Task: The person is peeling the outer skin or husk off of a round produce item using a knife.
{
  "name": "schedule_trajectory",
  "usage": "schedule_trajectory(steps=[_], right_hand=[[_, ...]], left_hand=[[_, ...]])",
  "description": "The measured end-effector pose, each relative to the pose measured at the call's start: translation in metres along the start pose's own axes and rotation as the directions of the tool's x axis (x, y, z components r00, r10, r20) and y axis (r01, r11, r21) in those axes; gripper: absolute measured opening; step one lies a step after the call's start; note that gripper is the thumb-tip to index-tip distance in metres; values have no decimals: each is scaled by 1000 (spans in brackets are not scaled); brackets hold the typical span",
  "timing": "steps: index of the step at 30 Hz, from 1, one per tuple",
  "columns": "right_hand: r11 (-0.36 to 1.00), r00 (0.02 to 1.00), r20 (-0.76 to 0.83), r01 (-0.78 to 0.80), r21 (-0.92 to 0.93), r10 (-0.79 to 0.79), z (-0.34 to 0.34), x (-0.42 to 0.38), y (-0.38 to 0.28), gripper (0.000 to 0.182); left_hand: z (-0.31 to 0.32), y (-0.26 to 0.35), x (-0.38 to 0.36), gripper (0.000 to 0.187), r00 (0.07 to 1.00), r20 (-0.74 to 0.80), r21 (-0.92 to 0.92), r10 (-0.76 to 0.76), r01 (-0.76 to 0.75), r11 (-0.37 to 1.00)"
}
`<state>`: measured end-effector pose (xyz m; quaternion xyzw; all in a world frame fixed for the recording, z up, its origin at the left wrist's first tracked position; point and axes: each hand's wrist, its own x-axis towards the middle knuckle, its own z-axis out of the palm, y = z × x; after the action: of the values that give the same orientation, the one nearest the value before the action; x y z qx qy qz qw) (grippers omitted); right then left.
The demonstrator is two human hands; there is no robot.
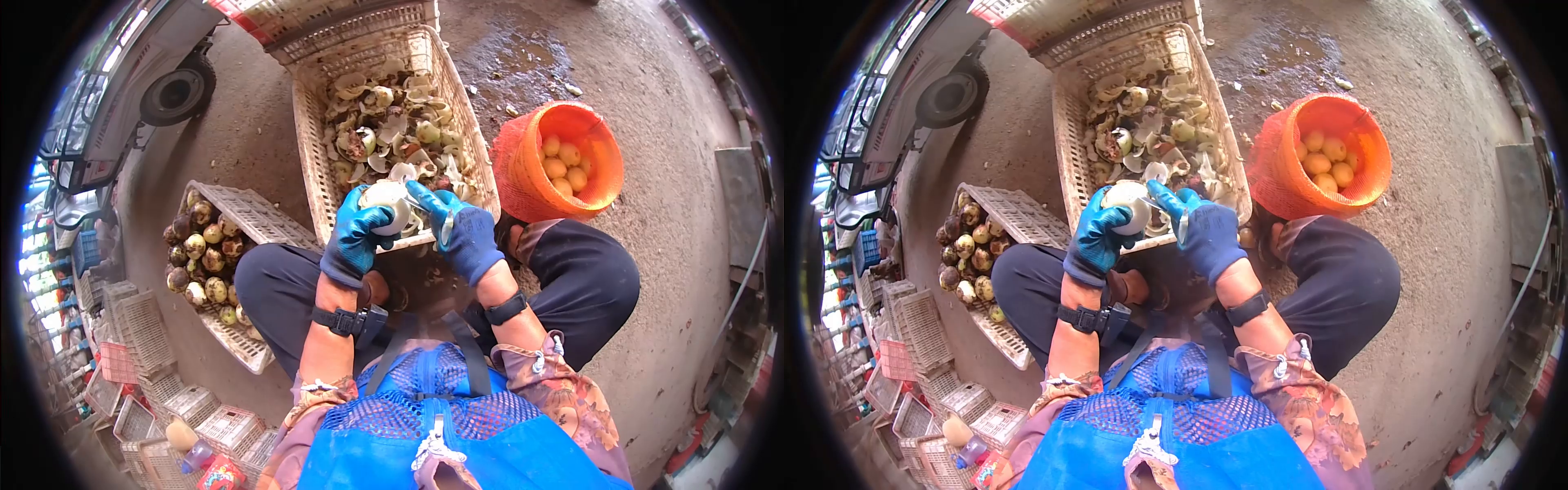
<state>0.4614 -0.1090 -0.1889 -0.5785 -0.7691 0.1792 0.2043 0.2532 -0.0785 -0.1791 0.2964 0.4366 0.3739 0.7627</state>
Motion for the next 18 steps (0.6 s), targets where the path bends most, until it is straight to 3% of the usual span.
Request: schedule_trajectory(steps=[1,3,4,6,7,10,11,14,15,18], right_hand=[[997,998,38,-50,51,48,-3,2,-3,60],[984,999,-39,-5,178,12,9,3,2,55],[971,997,-79,23,239,-4,14,5,5,52],[939,992,60,-125,321,112,18,13,13,49],[913,977,133,-203,354,166,18,14,14,47],[816,923,108,-378,437,369,21,12,13,48],[757,921,105,-370,539,375,31,11,18,48],[690,861,161,-487,536,483,18,9,13,49],[695,903,-56,-287,659,426,25,14,10,46],[57,789,379,-461,886,484,6,5,8,42]], left_hand=[[2,1,-1,52,1000,-13,4,15,-15,1000],[7,0,-1,51,998,-39,13,47,-46,999],[8,-8,2,54,990,-29,115,140,-136,984],[11,-26,11,60,948,19,311,318,-308,899],[14,-29,11,72,959,-9,225,285,-275,935],[31,-5,-2,83,988,-126,248,87,-54,967],[28,-9,-1,82,984,-124,197,125,-99,975],[33,-16,1,78,974,-98,53,203,-199,979],[33,-18,0,67,984,-30,-78,178,-180,981],[26,-28,2,56,995,61,-409,72,-41,912]])
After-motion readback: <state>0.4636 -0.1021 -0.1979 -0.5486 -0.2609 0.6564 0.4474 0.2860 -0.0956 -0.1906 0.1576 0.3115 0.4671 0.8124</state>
